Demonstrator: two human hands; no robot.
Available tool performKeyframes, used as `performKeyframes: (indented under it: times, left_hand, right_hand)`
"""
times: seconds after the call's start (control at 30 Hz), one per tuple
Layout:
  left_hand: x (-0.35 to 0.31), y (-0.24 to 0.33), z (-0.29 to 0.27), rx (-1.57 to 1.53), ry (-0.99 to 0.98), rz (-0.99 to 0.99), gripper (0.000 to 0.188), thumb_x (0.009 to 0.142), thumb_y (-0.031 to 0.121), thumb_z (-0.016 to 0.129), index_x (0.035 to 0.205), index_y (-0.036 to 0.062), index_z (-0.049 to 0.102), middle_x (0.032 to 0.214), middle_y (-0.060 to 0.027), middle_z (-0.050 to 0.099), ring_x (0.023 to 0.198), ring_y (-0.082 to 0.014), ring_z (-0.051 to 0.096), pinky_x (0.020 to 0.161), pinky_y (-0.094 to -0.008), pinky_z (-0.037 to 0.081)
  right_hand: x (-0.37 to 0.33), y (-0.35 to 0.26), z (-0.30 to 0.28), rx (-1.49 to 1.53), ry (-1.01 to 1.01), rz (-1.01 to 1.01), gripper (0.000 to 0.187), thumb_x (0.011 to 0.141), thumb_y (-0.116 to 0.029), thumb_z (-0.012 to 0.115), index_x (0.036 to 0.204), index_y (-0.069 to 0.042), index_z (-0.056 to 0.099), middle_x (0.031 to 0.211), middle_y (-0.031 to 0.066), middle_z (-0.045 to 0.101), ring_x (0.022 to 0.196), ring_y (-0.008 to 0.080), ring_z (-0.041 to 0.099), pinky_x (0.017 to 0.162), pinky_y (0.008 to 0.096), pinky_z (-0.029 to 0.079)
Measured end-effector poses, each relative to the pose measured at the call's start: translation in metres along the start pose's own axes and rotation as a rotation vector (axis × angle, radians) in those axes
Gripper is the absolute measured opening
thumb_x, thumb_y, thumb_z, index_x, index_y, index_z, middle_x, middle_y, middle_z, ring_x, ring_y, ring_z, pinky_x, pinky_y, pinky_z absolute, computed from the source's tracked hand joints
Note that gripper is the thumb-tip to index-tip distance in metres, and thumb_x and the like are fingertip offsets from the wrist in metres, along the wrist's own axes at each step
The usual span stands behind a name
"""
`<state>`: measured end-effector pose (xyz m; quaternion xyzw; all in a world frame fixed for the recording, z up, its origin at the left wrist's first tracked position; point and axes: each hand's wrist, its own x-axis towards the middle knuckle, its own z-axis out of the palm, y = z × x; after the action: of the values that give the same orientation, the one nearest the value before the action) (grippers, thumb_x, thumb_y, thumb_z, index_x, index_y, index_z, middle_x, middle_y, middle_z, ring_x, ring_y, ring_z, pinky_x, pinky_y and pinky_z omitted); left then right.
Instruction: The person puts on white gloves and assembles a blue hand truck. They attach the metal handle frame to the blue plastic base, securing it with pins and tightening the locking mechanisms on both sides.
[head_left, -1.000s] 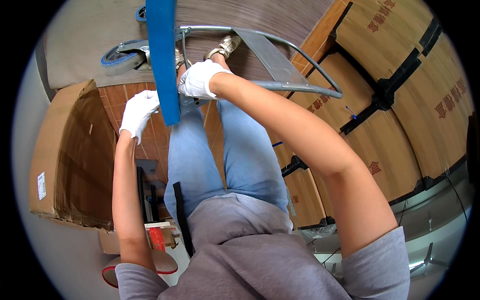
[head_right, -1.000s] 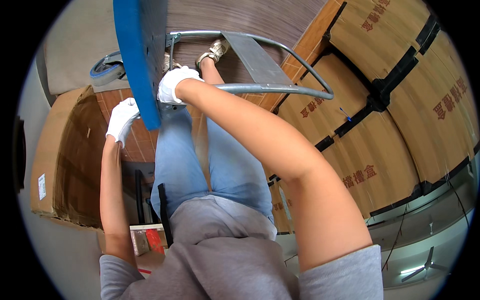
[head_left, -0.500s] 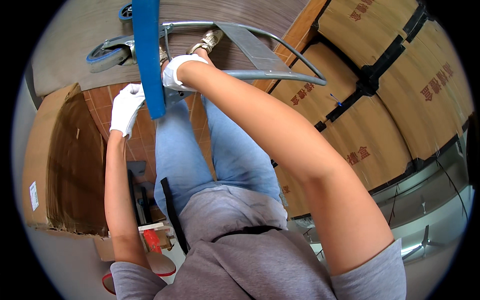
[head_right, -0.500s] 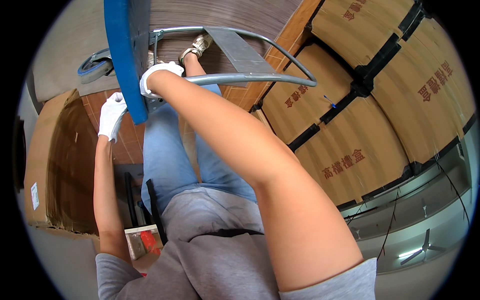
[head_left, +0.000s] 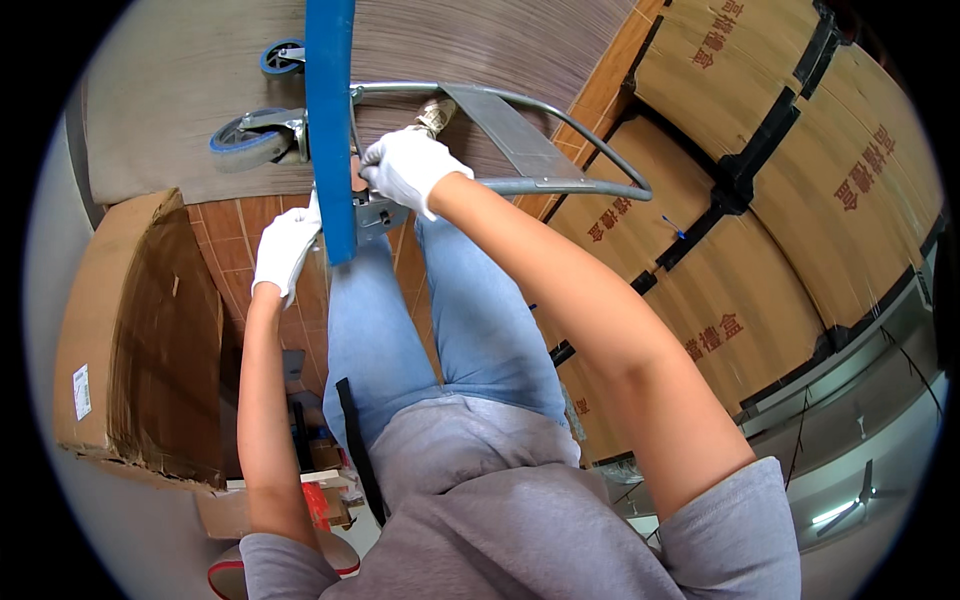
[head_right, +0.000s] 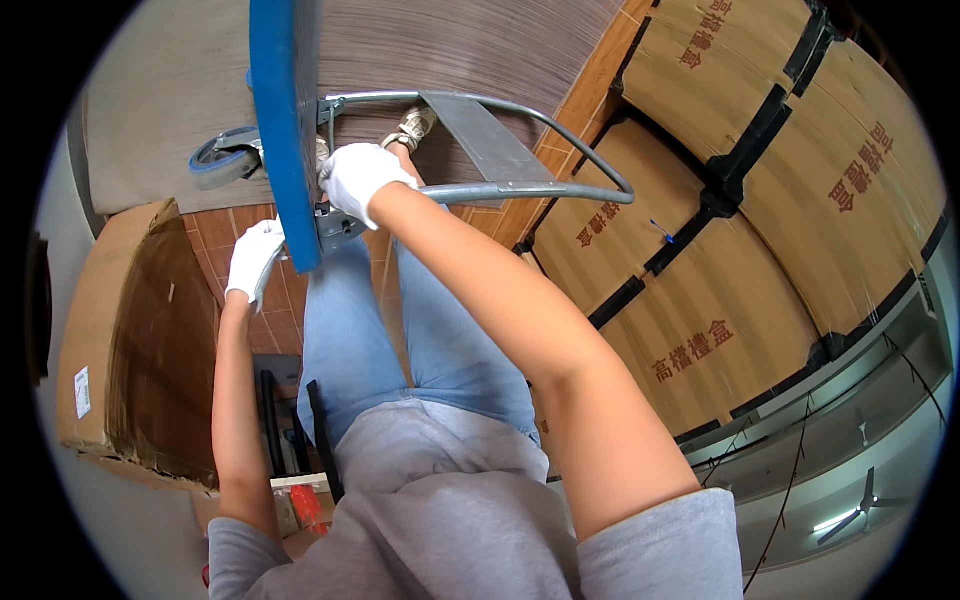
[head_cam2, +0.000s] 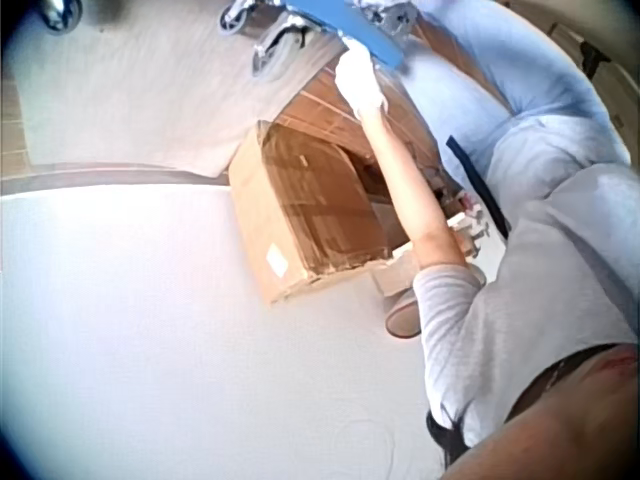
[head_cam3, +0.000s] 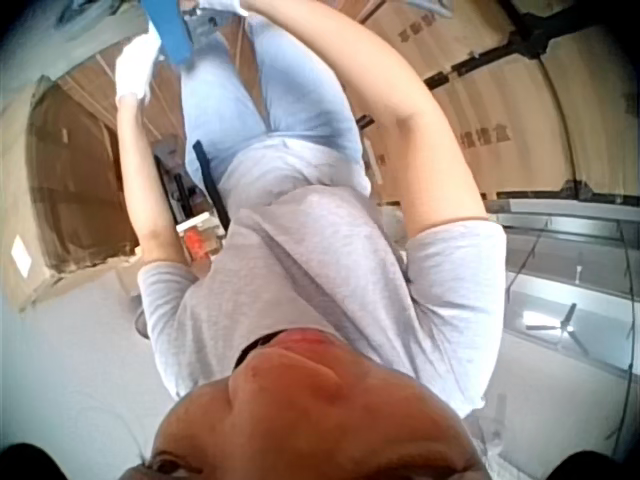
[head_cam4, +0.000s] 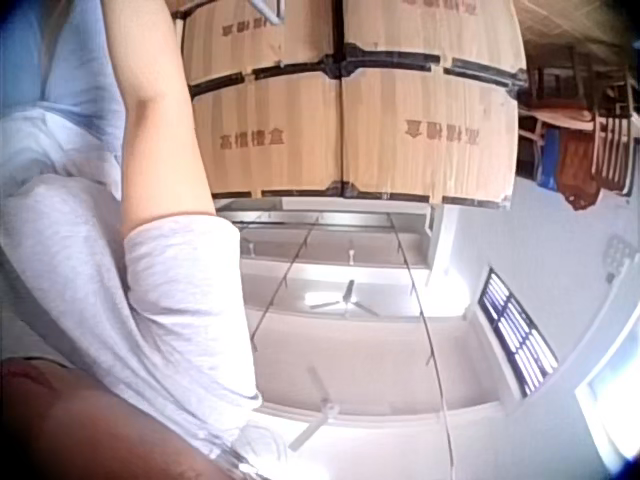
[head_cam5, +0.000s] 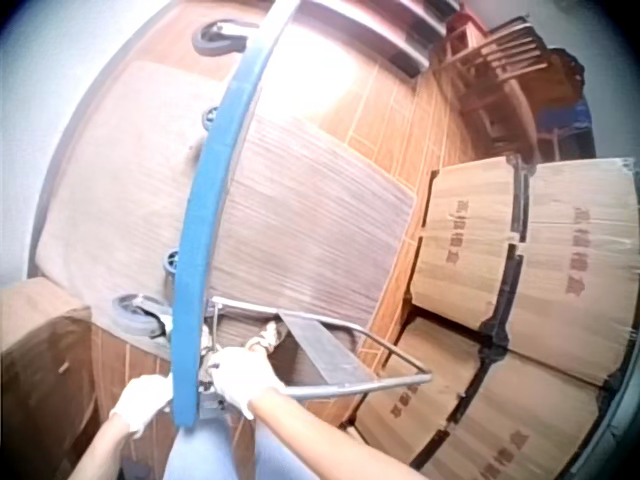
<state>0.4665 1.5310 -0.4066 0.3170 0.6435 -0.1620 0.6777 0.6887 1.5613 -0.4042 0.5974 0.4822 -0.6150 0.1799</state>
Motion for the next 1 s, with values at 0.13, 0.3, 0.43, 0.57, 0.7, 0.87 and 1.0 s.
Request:
performKeyframes:
  times: [0.13, 0.3, 0.43, 0.57, 0.7, 0.87, 1.0]
  left_hand:
    - [0.002, -0.006, -0.002, -0.221, -0.044, -0.041, 0.03, 0.093, 0.032, 0.06, 0.094, 0.0026, 0.067, 0.08, -0.0019, 0.061, 0.073, -0.0106, 0.053, 0.07, -0.0257, 0.046]
    - [0.009, -0.002, -0.01, -0.31, -0.142, -0.099, 0.023, 0.092, 0.03, 0.061, 0.095, 0.0072, 0.066, 0.083, 0.0009, 0.061, 0.073, -0.0083, 0.052, 0.069, -0.0238, 0.044]
    - [0.009, 0.0, -0.01, -0.38, -0.174, -0.078, 0.019, 0.092, 0.026, 0.062, 0.093, 0.0076, 0.066, 0.079, 0.0021, 0.06, 0.07, -0.0081, 0.05, 0.068, -0.0228, 0.042]
    - [0.006, 0.007, -0.006, -0.384, -0.15, -0.067, 0.017, 0.091, 0.024, 0.062, 0.09, 0.0072, 0.065, 0.076, 0.0032, 0.059, 0.068, -0.0067, 0.048, 0.066, -0.0226, 0.04]
    - [0.014, -0.012, -0.003, -0.344, -0.104, -0.016, 0.016, 0.09, 0.022, 0.062, 0.088, 0.0069, 0.065, 0.074, 0.0032, 0.058, 0.066, -0.0057, 0.047, 0.064, -0.0231, 0.039]
    - [0.01, -0.009, 0.001, -0.212, 0.01, 0.042, 0.016, 0.088, 0.02, 0.064, 0.086, 0.0038, 0.065, 0.073, 0.0009, 0.058, 0.066, -0.0075, 0.049, 0.063, -0.0236, 0.04]
    - [0.01, -0.011, 0.003, -0.165, 0.046, 0.136, 0.016, 0.087, 0.018, 0.064, 0.087, 0.0024, 0.065, 0.074, 0.0002, 0.059, 0.068, -0.0079, 0.05, 0.064, -0.0239, 0.041]
  right_hand:
    - [-0.019, 0.0, -0.008, -0.155, 0.158, -0.269, 0.019, 0.086, -0.022, 0.061, 0.097, -0.012, 0.073, 0.091, 0.0108, 0.068, 0.086, 0.0293, 0.064, 0.081, 0.0397, 0.051]
    - [-0.005, 0.0, -0.009, -0.166, -0.028, -0.285, 0.023, 0.084, -0.027, 0.061, 0.103, -0.021, 0.074, 0.1, 0.015, 0.067, 0.096, 0.0319, 0.063, 0.085, 0.0404, 0.051]
    - [0.007, -0.01, -0.013, -0.248, -0.192, -0.177, 0.026, 0.084, -0.031, 0.059, 0.097, -0.013, 0.074, 0.102, 0.0109, 0.07, 0.09, 0.0296, 0.067, 0.083, 0.0377, 0.052]
    - [0.032, 0.002, 0.013, -0.356, -0.245, -0.164, 0.036, 0.086, -0.037, 0.05, 0.102, -0.015, 0.073, 0.105, 0.0118, 0.069, 0.096, 0.0335, 0.065, 0.086, 0.0414, 0.05]
    - [0.04, -0.002, 0.022, -0.244, -0.296, -0.039, 0.038, 0.075, -0.032, 0.061, 0.103, -0.008, 0.072, 0.107, 0.0136, 0.069, 0.101, 0.0318, 0.066, 0.085, 0.0426, 0.052]
    - [0.03, -0.019, 0.01, -0.186, -0.342, 0.093, 0.042, 0.078, -0.033, 0.058, 0.108, -0.007, 0.07, 0.111, 0.0152, 0.067, 0.102, 0.033, 0.065, 0.084, 0.0435, 0.05]
    - [0.042, -0.02, 0.024, -0.182, -0.335, 0.16, 0.039, 0.076, -0.028, 0.06, 0.111, -0.011, 0.071, 0.114, 0.0097, 0.068, 0.107, 0.0301, 0.063, 0.085, 0.0519, 0.045]
